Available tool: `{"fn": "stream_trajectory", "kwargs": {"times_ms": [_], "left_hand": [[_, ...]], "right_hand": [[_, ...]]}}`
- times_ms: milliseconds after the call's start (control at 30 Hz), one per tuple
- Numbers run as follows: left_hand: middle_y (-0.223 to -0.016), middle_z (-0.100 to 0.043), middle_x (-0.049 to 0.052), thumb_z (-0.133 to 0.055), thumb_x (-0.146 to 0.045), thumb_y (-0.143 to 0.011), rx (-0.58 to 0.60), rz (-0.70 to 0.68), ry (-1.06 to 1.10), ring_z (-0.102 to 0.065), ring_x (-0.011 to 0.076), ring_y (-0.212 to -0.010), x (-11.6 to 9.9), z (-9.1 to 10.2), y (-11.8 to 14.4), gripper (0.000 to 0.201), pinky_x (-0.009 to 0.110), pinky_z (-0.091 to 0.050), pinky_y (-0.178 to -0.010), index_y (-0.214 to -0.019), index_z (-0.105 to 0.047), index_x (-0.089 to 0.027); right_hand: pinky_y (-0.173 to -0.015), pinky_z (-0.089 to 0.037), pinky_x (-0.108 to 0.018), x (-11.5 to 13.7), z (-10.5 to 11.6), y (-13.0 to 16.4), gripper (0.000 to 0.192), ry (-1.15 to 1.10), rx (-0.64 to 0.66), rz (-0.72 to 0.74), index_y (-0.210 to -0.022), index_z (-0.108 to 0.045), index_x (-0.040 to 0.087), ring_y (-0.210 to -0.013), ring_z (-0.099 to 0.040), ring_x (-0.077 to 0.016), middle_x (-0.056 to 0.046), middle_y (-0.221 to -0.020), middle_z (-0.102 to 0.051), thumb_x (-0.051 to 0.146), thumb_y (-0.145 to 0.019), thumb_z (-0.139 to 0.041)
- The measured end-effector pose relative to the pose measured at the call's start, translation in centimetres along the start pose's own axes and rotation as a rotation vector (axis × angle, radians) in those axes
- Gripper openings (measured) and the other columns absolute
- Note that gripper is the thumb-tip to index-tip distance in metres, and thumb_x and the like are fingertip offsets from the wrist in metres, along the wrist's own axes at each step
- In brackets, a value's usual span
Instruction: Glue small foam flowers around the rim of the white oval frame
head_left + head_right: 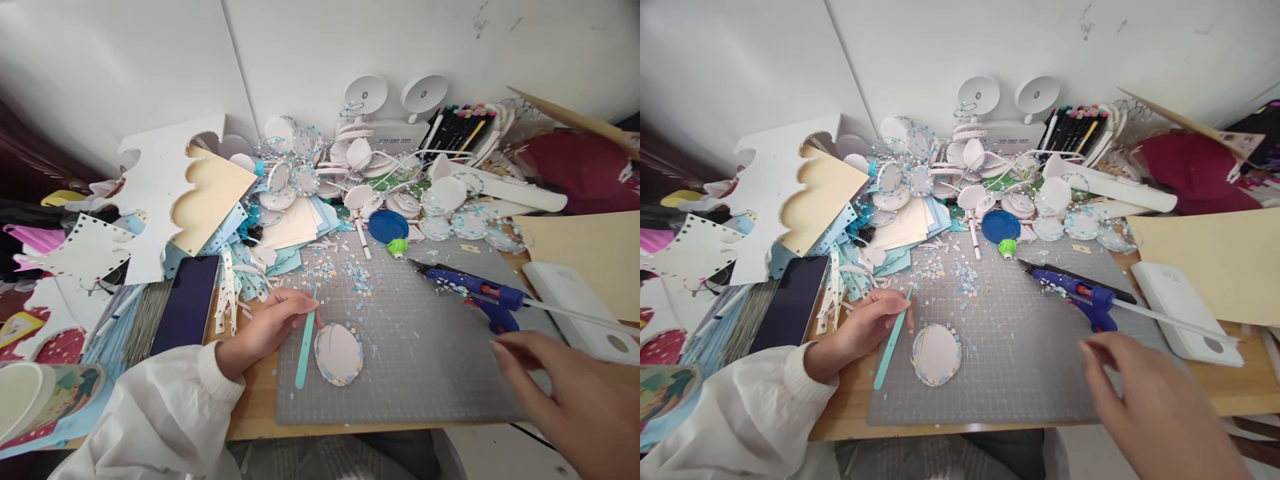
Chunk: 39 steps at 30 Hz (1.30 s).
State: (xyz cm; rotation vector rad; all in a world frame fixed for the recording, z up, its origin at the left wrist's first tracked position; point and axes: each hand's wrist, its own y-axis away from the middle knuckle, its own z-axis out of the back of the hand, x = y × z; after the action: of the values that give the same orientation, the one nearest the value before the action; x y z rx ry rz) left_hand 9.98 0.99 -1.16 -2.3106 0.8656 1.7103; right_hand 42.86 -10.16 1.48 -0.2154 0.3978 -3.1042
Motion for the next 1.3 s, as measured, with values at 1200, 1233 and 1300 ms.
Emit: {"fn": "stream_trajectory", "kwargs": {"times_ms": [1200,1233,1300], "left_hand": [[-0.067,-0.052,0.001,-0.055,-0.025,-0.089,0.079,-0.344,-1.023,-0.047,0.0104,-0.06,0.1,-0.8,-0.3,0.019,0.023,-0.034,-0.057,-0.079,-0.066,-0.014],[-0.068,-0.052,0.001,-0.055,-0.025,-0.089,0.098,-0.343,-1.038,-0.049,0.0108,-0.061,0.1,-0.8,-0.3,0.018,0.022,-0.035,-0.058,-0.08,-0.066,-0.014],[-0.069,-0.053,0.001,-0.055,-0.023,-0.089,0.134,-0.34,-1.057,-0.05,0.0113,-0.064,0.1,-0.8,-0.3,0.017,0.022,-0.035,-0.059,-0.079,-0.065,-0.014]], "right_hand": [[-0.064,-0.053,-0.034,9.3,-7.4,-9.3,0.021,-1.411,0.168,-0.008,-0.089,-0.047,0.022,-0.066,-0.06,-0.015,-0.003,-0.08,-0.063,0.042,-0.089,-0.055],[-0.064,-0.053,-0.033,9.4,-7.4,-9.2,0.021,-1.418,0.194,-0.003,-0.089,-0.047,0.022,-0.067,-0.06,-0.0145,-0.003,-0.081,-0.063,0.041,-0.089,-0.055],[-0.064,-0.053,-0.032,9.6,-7.3,-9.1,0.021,-1.42,0.253,0.007,-0.089,-0.047,0.021,-0.067,-0.059,-0.0136,-0.003,-0.082,-0.062,0.041,-0.09,-0.054]]}}
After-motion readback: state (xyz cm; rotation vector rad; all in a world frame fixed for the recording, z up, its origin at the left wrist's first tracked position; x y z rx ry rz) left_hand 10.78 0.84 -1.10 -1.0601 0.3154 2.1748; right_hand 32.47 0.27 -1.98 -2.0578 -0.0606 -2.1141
